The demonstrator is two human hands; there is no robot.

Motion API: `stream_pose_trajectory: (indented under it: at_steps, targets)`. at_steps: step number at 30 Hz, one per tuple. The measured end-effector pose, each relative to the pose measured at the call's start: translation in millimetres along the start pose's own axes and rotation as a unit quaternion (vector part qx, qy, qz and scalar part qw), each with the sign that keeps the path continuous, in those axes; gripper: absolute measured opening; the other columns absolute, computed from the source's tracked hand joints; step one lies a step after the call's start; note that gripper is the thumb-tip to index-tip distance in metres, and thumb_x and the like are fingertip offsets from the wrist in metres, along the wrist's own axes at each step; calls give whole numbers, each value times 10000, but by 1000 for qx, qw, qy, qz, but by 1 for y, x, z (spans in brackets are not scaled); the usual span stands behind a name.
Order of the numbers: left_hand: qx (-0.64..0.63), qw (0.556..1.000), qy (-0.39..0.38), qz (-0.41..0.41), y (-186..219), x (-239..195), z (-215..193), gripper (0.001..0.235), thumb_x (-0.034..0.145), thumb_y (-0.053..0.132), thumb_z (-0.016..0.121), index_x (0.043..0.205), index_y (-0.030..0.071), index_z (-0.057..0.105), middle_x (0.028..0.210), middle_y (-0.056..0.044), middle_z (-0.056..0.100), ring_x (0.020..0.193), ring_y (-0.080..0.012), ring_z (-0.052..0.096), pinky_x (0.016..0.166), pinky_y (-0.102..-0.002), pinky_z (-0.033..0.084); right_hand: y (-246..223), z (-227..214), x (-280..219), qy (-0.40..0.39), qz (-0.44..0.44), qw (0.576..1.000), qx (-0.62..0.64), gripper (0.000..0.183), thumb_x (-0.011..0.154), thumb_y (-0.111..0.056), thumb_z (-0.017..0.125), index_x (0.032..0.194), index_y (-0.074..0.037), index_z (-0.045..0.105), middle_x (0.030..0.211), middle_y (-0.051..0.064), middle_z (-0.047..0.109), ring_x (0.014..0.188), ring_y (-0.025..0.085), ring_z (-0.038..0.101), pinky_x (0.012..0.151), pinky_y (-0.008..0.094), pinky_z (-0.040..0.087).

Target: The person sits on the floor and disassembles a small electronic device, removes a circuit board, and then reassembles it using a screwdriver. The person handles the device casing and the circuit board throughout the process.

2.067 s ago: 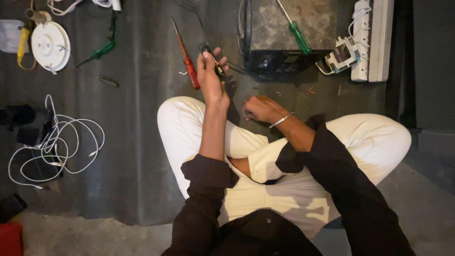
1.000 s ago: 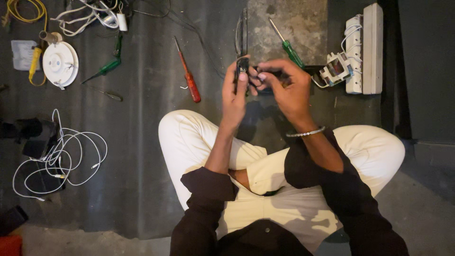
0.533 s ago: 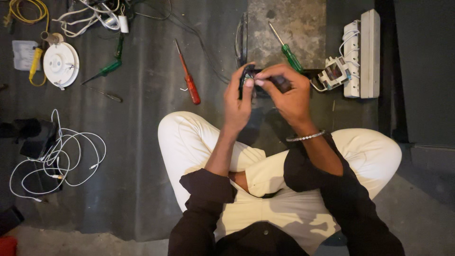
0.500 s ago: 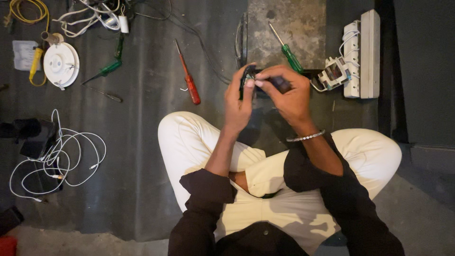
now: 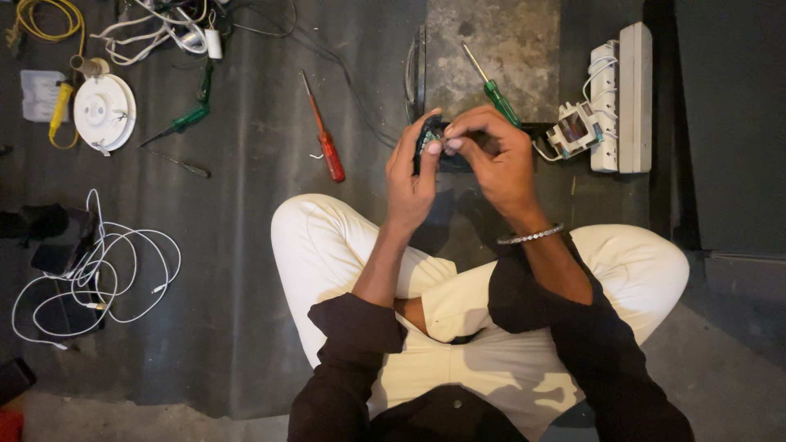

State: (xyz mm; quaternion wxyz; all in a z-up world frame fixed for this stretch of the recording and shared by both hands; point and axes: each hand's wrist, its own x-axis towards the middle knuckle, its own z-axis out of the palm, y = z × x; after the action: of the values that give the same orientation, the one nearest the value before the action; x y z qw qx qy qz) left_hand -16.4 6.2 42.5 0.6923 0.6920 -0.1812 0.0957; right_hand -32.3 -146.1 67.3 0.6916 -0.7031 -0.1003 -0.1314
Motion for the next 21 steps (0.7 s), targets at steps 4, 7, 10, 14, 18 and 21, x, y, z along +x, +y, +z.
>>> stream_pose_trajectory:
  at_steps: [4, 7, 10, 14, 18, 21]
  targets:
    - [-1, 1000, -8, -1, 2, -1, 0, 322, 1110, 164, 566, 1398, 24, 590, 1286, -145, 694, 1190, -223, 686, 1046, -315, 521, -2, 0, 1, -12, 16, 1000, 13, 100, 997, 76, 705, 1071, 18, 672, 1142, 66, 632, 1029, 117, 644, 917, 240, 547]
    - [-5, 1000, -16, 4, 2, 0, 0, 327, 1119, 180, 559, 1407, 26, 580, 1302, -143, 689, 1195, -218, 683, 1045, -313, 523, -1, 0, 1, -12, 35, 999, 22, 109, 987, 63, 716, 1074, 16, 670, 1144, 60, 624, 1034, 111, 629, 919, 238, 536]
    - [-6, 1000, -18, 11, 1, 0, 0, 330, 1125, 189, 555, 1412, 28, 578, 1301, -138, 689, 1199, -217, 682, 1052, -316, 522, 1, 0, 1, -15, 32, 999, 34, 115, 995, 55, 714, 1089, 13, 663, 1153, 58, 619, 1069, 113, 621, 962, 245, 529]
    - [-9, 1000, -18, -9, 0, -1, 1, 339, 1115, 191, 559, 1411, 26, 580, 1288, -137, 694, 1168, -218, 686, 1028, -315, 525, 3, -2, 2, -16, 29, 999, 22, 116, 996, 57, 715, 1083, 7, 657, 1160, 59, 623, 1082, 121, 620, 975, 249, 521]
    - [-3, 1000, -18, 8, 0, -1, 1, 342, 1122, 198, 551, 1418, 28, 568, 1339, -150, 673, 1228, -238, 673, 1062, -325, 515, 3, -4, 1, -23, 47, 998, 35, 125, 986, 62, 710, 1079, -1, 655, 1162, 54, 621, 1086, 119, 629, 1000, 258, 540]
    - [7, 1000, -21, 7, 0, -1, 1, 345, 1129, 207, 541, 1424, 32, 569, 1340, -145, 675, 1249, -242, 673, 1078, -329, 517, 3, -4, 2, -28, 39, 999, 27, 137, 979, 72, 715, 1076, -3, 654, 1160, 54, 620, 1098, 115, 623, 1009, 252, 530]
